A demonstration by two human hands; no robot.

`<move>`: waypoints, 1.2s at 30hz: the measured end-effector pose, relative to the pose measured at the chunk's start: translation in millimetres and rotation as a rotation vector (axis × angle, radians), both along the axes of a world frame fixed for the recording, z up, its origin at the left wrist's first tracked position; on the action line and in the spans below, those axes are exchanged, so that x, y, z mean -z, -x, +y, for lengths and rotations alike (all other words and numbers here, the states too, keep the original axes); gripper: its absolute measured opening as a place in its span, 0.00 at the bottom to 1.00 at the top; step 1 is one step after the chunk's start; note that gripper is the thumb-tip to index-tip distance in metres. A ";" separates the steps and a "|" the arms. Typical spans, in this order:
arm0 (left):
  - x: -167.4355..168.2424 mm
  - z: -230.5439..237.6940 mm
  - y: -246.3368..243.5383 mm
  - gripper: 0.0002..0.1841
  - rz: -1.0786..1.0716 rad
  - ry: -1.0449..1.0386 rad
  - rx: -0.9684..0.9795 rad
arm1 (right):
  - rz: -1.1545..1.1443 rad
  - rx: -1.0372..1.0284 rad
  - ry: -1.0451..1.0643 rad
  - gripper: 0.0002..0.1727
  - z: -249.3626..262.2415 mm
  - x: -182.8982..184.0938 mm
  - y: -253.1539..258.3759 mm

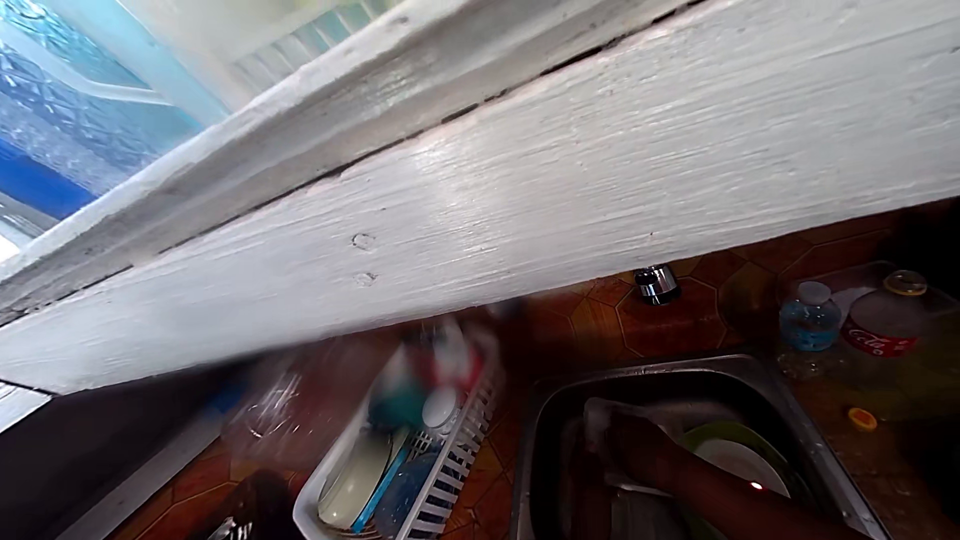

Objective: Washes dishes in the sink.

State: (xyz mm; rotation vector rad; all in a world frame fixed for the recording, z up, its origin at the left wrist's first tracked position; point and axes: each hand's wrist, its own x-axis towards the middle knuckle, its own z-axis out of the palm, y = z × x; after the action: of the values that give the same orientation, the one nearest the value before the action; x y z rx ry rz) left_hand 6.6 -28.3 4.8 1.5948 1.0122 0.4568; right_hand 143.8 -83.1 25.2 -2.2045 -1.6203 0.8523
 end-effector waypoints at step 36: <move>-2.0 -13.9 -12.0 0.29 -0.172 0.542 -0.297 | 0.566 0.483 -0.240 0.27 -31.2 35.6 -32.9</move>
State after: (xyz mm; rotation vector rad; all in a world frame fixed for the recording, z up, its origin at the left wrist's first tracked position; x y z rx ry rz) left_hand 18.5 -42.2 6.8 0.9131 1.1289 0.4618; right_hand 176.7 -114.4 -10.4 -1.8349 -0.8316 0.9551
